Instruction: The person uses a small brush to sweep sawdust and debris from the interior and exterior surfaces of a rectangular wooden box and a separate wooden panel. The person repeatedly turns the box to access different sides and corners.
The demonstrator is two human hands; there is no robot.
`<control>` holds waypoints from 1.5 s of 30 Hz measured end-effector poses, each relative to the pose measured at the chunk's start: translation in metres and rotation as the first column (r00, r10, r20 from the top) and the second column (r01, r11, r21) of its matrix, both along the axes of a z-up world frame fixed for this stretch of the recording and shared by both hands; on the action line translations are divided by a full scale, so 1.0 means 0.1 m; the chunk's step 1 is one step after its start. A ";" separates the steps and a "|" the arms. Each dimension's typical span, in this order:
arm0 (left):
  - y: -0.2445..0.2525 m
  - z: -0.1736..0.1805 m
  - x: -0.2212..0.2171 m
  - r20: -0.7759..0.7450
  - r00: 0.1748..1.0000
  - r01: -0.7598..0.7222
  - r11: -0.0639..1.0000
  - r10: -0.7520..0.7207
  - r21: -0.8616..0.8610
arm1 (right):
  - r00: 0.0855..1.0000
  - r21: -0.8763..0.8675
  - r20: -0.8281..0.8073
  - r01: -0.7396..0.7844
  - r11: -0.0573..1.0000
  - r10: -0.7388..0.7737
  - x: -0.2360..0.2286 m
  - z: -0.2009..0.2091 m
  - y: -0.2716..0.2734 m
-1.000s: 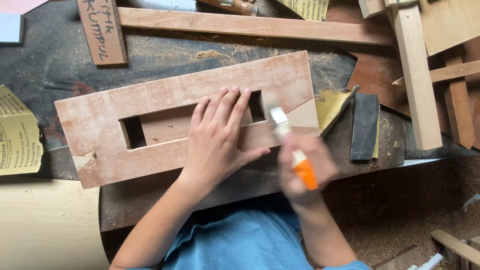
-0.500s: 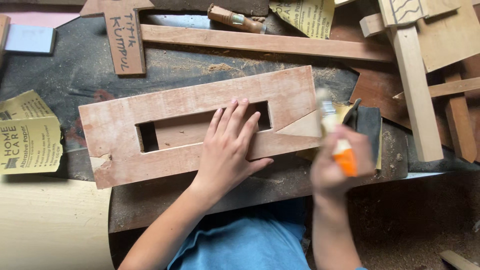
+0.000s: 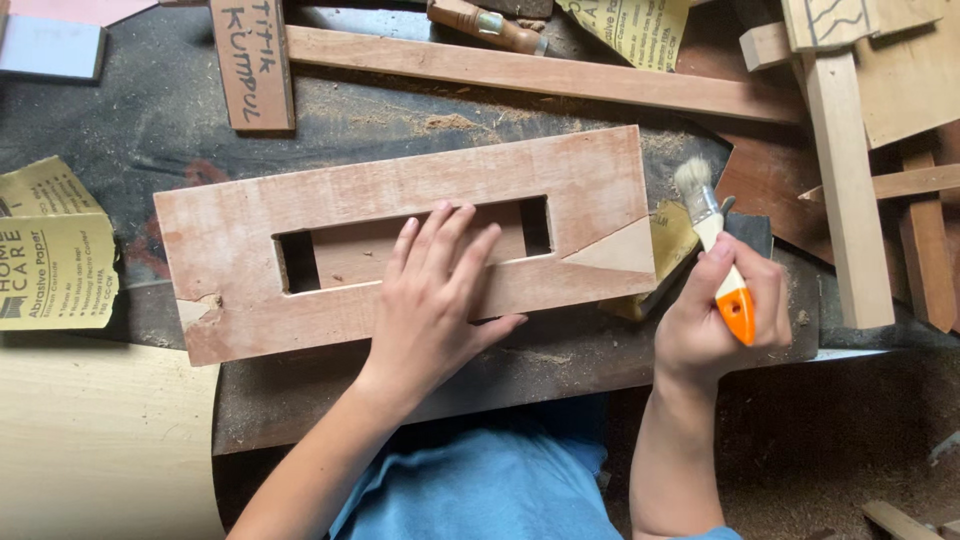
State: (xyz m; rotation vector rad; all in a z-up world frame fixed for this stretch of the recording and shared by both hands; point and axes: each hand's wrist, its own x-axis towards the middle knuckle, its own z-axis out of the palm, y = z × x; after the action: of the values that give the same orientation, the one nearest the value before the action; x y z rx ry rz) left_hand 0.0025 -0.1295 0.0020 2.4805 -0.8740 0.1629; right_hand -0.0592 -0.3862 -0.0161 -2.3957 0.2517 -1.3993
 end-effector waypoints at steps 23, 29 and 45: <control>-0.34 0.00 0.06 0.062 0.994 -0.079 0.991 0.086 -0.112 | 0.896 0.255 -0.133 -0.383 0.888 0.424 -0.30 0.17 0.78; -0.28 0.02 0.02 0.064 0.995 -0.071 0.992 0.078 -0.105 | 0.967 0.127 -0.116 -0.214 0.969 0.229 -0.25 0.13 0.52; -0.39 0.02 0.02 0.026 0.999 -0.017 0.990 0.021 -0.139 | 0.955 0.175 -0.165 -0.218 0.960 0.247 -0.31 0.18 0.72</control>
State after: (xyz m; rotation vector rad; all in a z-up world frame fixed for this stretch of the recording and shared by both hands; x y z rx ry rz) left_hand 0.0040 -0.1684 0.0044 2.3625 -0.8216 0.2565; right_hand -0.0904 -0.3138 0.0022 -2.3396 0.1145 -1.0153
